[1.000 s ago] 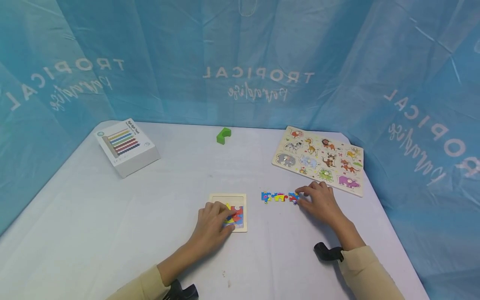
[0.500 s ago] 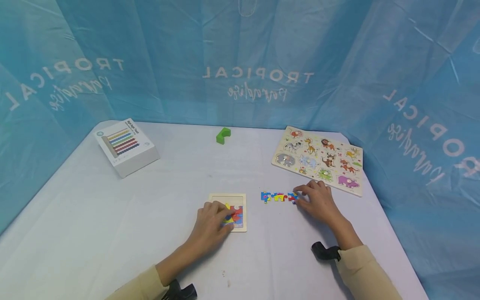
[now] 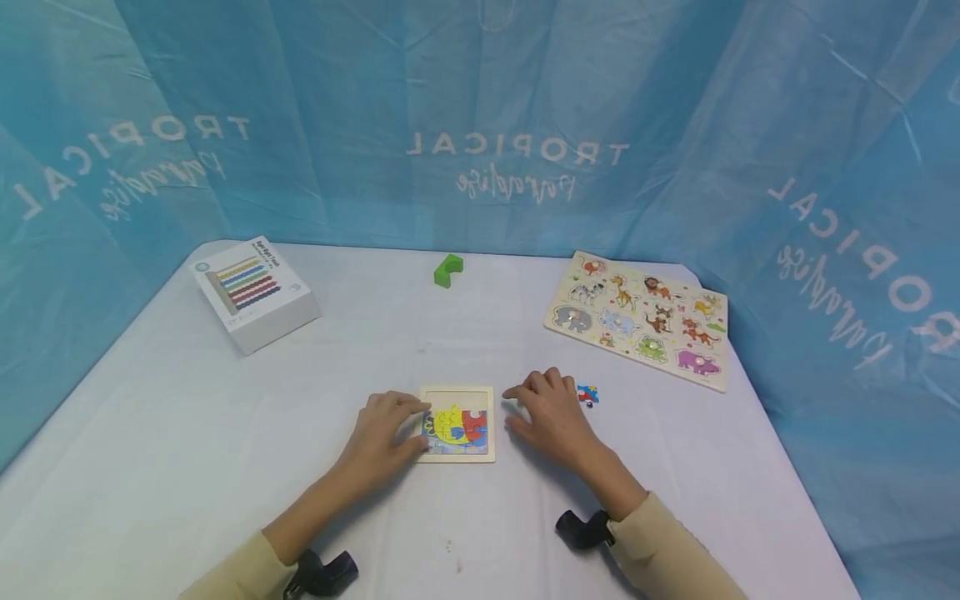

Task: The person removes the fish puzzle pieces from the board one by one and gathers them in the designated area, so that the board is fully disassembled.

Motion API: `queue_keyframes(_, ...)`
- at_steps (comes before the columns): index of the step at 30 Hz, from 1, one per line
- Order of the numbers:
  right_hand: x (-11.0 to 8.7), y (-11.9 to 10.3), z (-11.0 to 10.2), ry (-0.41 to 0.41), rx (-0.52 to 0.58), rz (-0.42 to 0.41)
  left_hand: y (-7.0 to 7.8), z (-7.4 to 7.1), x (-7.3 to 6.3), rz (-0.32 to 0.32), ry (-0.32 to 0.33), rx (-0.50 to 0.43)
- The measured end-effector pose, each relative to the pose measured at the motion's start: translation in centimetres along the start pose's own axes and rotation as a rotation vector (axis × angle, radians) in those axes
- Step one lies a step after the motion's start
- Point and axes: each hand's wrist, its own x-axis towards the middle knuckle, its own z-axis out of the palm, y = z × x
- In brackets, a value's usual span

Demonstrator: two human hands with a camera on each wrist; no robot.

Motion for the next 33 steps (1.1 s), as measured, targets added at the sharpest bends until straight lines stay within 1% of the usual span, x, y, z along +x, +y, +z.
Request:
queue_keyframes(3, 0.9, -2.0, 0.8, -0.034, 0.024, 0.005, -0.5, -0.3, 0.2, 0.002, -0.036, 0.02)
queue_keyframes(7, 1.8, -4.1, 1.9, -0.069, 0.043, 0.023, -1.2, -0.4, 0.6, 0.022, -0.082, 0.028)
queue_keyframes(11, 2.4, -5.5, 2.7, -0.072, 0.055, 0.044, -1.7, -0.5, 0.8, 0.045, -0.111, 0.024)
queue_keyframes(14, 2.8, -6.3, 3.0, -0.076, 0.068, 0.052, -1.8, -0.5, 0.8, 0.048, -0.131, 0.025)
queue_keyframes(20, 3.2, -7.5, 3.6, -0.075, 0.057, 0.061, -1.8, -0.5, 0.8, 0.04, -0.165, 0.037)
queue_keyframes(25, 3.4, -8.0, 3.8, -0.065, 0.03, 0.07, -1.8, -0.5, 0.7, 0.039, -0.167, 0.028)
queue_keyframes(29, 3.3, -8.1, 3.9, -0.06, 0.03, 0.092, -1.9, -0.4, 0.8, 0.041, -0.167, 0.023)
queue_keyframes(33, 3.2, -8.2, 4.0, -0.05, 0.031, 0.093, -2.0, -0.4, 0.8, 0.039, -0.165, 0.022)
